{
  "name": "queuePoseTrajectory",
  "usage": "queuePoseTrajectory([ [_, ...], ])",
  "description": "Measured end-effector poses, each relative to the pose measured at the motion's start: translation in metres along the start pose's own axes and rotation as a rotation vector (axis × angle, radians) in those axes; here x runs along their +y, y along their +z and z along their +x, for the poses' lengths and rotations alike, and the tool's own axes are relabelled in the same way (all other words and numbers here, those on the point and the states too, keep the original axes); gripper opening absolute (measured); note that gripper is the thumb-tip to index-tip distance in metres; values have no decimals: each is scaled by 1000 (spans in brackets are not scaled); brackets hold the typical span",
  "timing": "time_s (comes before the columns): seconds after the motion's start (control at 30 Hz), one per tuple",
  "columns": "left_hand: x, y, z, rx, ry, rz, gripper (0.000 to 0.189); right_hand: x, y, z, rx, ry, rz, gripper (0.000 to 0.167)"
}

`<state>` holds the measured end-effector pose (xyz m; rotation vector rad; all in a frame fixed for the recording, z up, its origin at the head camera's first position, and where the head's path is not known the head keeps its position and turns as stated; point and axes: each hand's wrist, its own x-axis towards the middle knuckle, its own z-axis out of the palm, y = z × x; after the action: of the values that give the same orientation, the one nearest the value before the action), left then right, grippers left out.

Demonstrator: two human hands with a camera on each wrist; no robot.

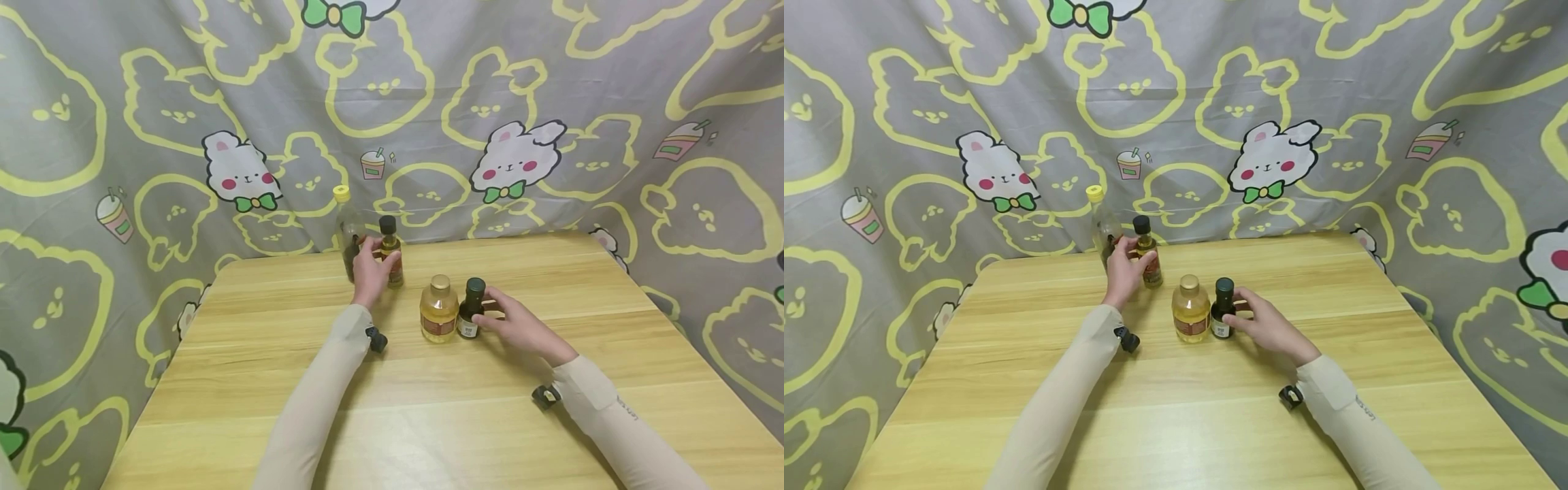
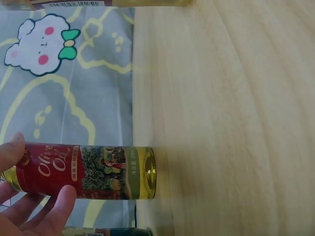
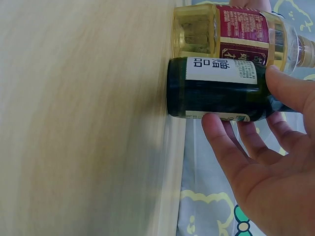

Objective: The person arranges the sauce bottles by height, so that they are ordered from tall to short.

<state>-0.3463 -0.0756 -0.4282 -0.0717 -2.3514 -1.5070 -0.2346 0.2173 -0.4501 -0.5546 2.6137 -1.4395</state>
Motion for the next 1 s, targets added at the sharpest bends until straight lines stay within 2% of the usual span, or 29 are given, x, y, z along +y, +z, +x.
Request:
queuePoseTrajectory([
  [0.37, 1, 8, 5, 53, 17, 71, 40, 1, 0, 2, -5, 17, 15, 46],
  [0.83, 4, 13, 12, 90, -27, 106, 34, 3, 0, 2, -3, 21, 5, 49],
  [1.0, 5, 16, 14, 104, -11, 117, 34, 2, 0, 1, -4, 21, 6, 49],
])
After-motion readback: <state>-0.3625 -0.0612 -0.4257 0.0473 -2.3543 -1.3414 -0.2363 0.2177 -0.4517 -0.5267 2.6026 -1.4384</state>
